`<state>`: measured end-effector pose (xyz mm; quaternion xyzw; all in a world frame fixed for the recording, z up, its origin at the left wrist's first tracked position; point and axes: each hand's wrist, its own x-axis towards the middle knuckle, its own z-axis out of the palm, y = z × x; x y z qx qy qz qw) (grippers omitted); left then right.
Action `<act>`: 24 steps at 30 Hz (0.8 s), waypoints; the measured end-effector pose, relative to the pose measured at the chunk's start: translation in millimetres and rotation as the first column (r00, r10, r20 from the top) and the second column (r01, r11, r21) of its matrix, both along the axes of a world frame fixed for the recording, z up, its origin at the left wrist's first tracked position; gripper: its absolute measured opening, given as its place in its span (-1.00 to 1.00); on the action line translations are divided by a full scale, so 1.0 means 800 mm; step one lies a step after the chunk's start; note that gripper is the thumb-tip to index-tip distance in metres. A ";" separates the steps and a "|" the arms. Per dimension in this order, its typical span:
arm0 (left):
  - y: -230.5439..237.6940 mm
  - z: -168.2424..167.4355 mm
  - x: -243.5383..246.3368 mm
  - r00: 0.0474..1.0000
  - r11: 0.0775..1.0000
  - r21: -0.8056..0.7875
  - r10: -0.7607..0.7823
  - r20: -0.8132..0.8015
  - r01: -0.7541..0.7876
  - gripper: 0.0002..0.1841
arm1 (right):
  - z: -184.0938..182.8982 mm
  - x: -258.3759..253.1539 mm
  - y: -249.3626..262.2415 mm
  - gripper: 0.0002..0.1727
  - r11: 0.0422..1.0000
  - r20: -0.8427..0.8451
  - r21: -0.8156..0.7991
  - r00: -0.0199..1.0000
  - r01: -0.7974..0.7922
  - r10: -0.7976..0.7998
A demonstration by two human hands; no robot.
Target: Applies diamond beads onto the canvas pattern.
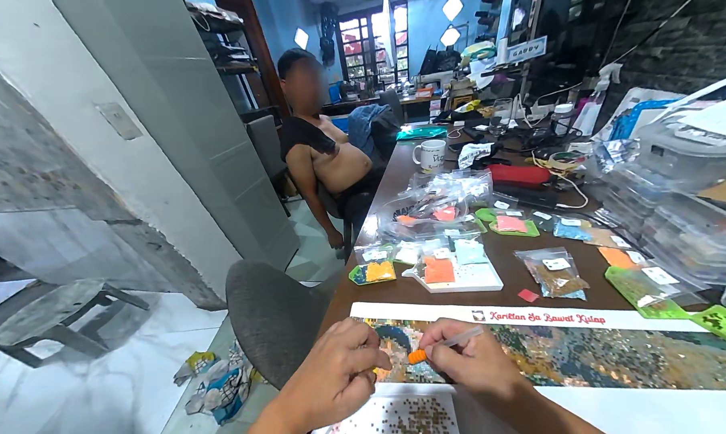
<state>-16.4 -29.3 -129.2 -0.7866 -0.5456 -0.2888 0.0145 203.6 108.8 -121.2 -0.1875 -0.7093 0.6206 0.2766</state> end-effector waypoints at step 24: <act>0.005 -0.002 0.004 0.997 1.000 0.002 -0.002 -0.076 0.002 -0.58 | -0.007 -0.002 0.003 -0.85 0.998 -0.039 0.064 0.999 -0.021 0.024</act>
